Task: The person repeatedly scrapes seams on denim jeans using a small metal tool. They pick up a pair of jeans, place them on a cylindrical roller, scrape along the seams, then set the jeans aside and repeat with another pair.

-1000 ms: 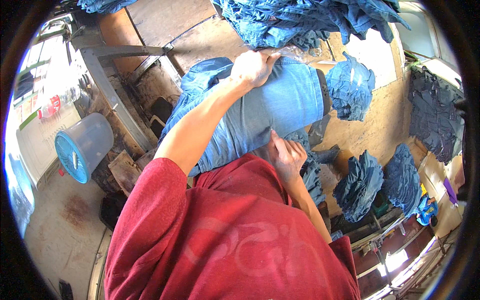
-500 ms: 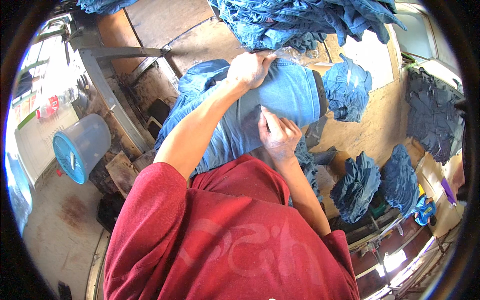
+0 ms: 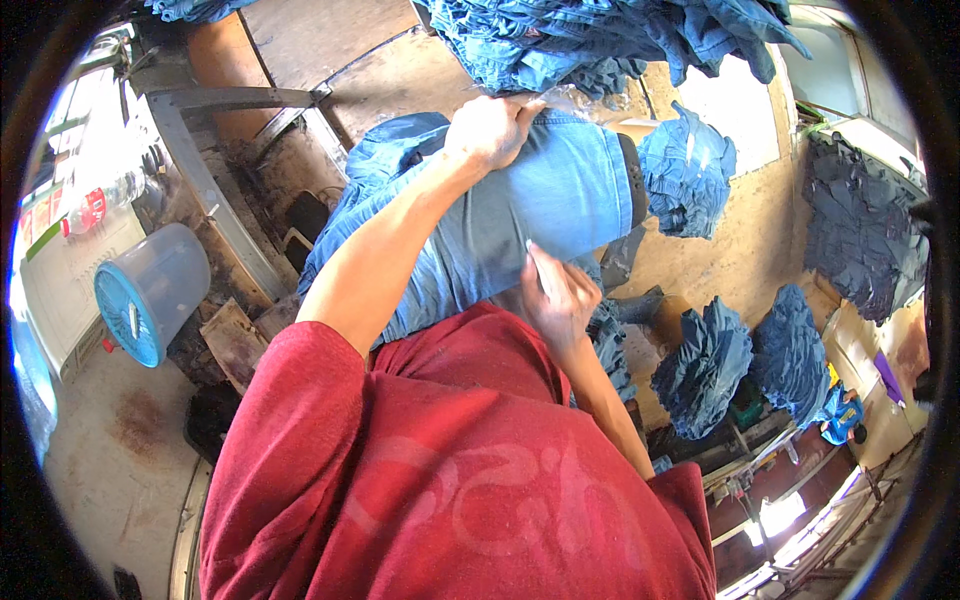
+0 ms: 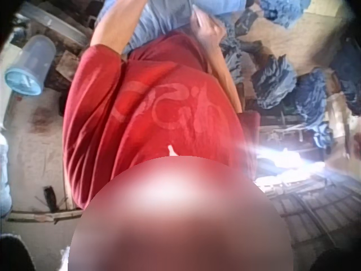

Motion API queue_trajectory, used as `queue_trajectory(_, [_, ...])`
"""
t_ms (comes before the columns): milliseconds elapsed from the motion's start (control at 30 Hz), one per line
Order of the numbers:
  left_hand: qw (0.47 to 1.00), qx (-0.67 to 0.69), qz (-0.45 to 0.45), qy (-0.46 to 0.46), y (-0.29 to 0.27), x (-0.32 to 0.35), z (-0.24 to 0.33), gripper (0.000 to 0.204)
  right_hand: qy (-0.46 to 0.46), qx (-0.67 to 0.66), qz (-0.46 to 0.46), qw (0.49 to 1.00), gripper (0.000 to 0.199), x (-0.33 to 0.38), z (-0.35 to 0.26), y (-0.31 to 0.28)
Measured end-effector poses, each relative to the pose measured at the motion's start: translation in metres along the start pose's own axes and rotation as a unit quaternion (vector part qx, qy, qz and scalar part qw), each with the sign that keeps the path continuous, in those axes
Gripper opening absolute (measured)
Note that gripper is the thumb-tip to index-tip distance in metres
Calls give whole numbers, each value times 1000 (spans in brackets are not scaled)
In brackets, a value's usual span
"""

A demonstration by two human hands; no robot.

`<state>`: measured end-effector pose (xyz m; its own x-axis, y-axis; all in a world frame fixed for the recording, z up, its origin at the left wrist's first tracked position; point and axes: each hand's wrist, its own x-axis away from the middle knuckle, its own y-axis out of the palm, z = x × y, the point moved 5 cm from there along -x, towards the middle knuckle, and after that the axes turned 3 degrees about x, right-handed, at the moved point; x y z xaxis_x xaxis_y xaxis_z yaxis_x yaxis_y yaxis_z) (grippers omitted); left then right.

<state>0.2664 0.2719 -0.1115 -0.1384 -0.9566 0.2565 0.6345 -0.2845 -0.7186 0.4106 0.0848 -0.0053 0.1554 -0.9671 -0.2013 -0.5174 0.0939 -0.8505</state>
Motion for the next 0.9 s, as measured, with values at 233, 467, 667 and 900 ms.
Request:
queue_trajectory(233, [1000, -18, 11, 18, 0, 0, 2, 68, -40, 51, 2, 998, 23, -24, 1, 20])
queue_trajectory(467, [1000, -13, -1, 1, 2, 0, -1, 69, -48, 57, -10, 997, 32, 2, -6, -5])
queue_trajectory(667, [1000, -4, 12, 6, -3, 0, 2, 69, -22, -4, 14, 1000, 26, -7, 6, 10])
queue_trajectory(900, [1000, -24, -14, -2, -1, 0, 1, 56, -26, 75, -67, 995, 24, -7, 0, 9])
